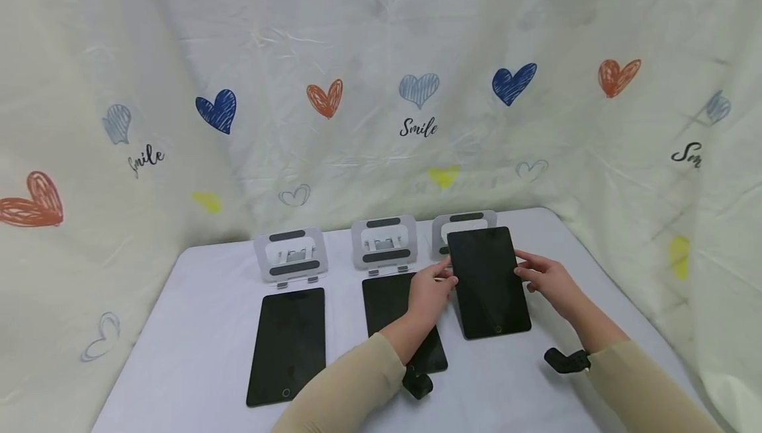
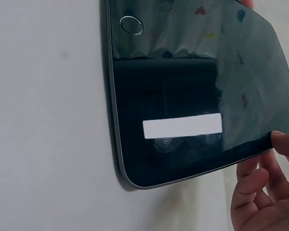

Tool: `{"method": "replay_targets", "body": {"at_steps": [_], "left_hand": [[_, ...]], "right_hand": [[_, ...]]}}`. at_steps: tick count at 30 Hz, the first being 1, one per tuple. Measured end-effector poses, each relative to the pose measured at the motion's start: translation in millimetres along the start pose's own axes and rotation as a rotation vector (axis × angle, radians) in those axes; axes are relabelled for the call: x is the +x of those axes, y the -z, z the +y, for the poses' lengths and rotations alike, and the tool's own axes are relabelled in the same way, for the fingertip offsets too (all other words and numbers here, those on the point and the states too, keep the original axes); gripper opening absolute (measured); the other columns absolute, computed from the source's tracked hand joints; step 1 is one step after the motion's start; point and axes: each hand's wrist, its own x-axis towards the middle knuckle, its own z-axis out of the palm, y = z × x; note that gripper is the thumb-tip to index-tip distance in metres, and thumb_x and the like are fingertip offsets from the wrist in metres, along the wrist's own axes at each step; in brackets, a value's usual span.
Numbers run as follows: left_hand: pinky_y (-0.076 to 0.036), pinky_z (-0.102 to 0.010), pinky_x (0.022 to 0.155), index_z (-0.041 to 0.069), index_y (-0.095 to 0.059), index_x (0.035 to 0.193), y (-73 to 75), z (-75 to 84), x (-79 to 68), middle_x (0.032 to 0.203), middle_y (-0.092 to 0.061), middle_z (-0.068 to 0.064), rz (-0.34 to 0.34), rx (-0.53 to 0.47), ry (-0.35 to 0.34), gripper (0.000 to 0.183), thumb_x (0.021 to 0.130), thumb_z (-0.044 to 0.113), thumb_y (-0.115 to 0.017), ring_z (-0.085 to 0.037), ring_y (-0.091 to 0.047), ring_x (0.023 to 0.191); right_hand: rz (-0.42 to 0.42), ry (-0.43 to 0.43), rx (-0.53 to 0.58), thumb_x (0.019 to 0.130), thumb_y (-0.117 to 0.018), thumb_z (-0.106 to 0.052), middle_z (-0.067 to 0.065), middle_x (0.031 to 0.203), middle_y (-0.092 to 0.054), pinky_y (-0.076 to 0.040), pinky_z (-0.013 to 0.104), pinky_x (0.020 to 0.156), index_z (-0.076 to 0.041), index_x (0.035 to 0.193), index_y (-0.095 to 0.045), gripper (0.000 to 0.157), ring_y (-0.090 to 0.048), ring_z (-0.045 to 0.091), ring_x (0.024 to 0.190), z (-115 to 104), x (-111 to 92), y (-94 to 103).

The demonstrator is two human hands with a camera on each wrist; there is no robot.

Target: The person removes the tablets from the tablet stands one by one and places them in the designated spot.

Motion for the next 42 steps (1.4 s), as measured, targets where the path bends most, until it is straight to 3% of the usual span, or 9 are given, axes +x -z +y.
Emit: {"method": "replay_targets", "body": {"at_steps": [12, 18, 23, 27, 37, 42], "left_hand": [[-0.046, -0.025, 0.053, 0.021, -0.061, 0.138, -1.2, -8.0, -18.4, 0.089, -0.062, 0.008, -0.07, 0.081, 0.044, 0.051, 0.09, 0.006, -0.072, -0.01, -0.054, 0.055], [-0.043, -0.024, 0.054, 0.023, -0.05, 0.147, 3.4, -6.4, -25.0, 0.081, -0.061, 0.009, -0.143, 0.268, 0.014, 0.067, 0.087, 0.007, -0.075, -0.008, -0.052, 0.052], [-0.039, -0.028, 0.054, 0.029, -0.037, 0.154, 6.1, -2.2, -31.6, 0.059, -0.06, 0.003, -0.217, 0.43, 0.072, 0.079, 0.087, 0.013, -0.076, -0.013, -0.057, 0.048], [-0.039, -0.028, 0.056, 0.03, -0.032, 0.156, 6.7, 2.0, -34.7, 0.053, -0.061, 0.0, -0.252, 0.525, 0.123, 0.082, 0.088, 0.018, -0.077, -0.014, -0.059, 0.045], [-0.044, -0.024, 0.071, 0.017, -0.032, 0.157, 4.0, 1.6, -33.5, 0.05, -0.061, 0.002, -0.324, 0.66, 0.148, 0.081, 0.088, 0.022, -0.076, -0.013, -0.061, 0.043], [-0.045, -0.024, 0.061, 0.014, -0.034, 0.155, 2.5, -2.8, -30.6, 0.05, -0.062, 0.002, -0.362, 0.685, 0.172, 0.08, 0.088, 0.023, -0.076, -0.011, -0.061, 0.042]], "right_hand": [[-0.116, -0.033, 0.047, 0.101, -0.06, -0.021, 0.021, 0.124, -0.054, -0.05, 0.031, 0.074, -0.001, 0.154, -0.029, 0.065, -0.055, 0.021, 0.09, 10.7, -17.0, 3.7], [-0.136, -0.04, 0.081, 0.1, -0.059, -0.016, 0.02, 0.123, -0.054, -0.05, 0.031, 0.074, 0.001, 0.154, -0.028, 0.064, -0.056, 0.019, 0.09, 17.2, -16.9, 3.1], [-0.148, -0.043, 0.094, 0.1, -0.059, -0.013, 0.016, 0.116, -0.059, -0.051, 0.031, 0.074, 0.004, 0.152, -0.03, 0.062, -0.057, 0.018, 0.09, 17.1, -16.3, 3.3], [-0.179, -0.04, 0.08, 0.099, -0.059, -0.009, 0.014, 0.113, -0.061, -0.052, 0.031, 0.074, 0.006, 0.151, -0.031, 0.061, -0.057, 0.019, 0.089, 15.9, -17.1, 5.5], [-0.23, -0.097, 0.076, 0.098, -0.058, -0.007, 0.009, 0.104, -0.064, -0.05, 0.032, 0.072, 0.009, 0.148, -0.034, 0.058, -0.056, 0.018, 0.084, 18.8, -16.8, 3.3], [-0.23, -0.137, 0.055, 0.097, -0.058, -0.007, 0.008, 0.099, -0.062, -0.049, 0.033, 0.071, 0.011, 0.147, -0.035, 0.058, -0.054, 0.02, 0.082, 18.5, -20.5, 0.3]]}}
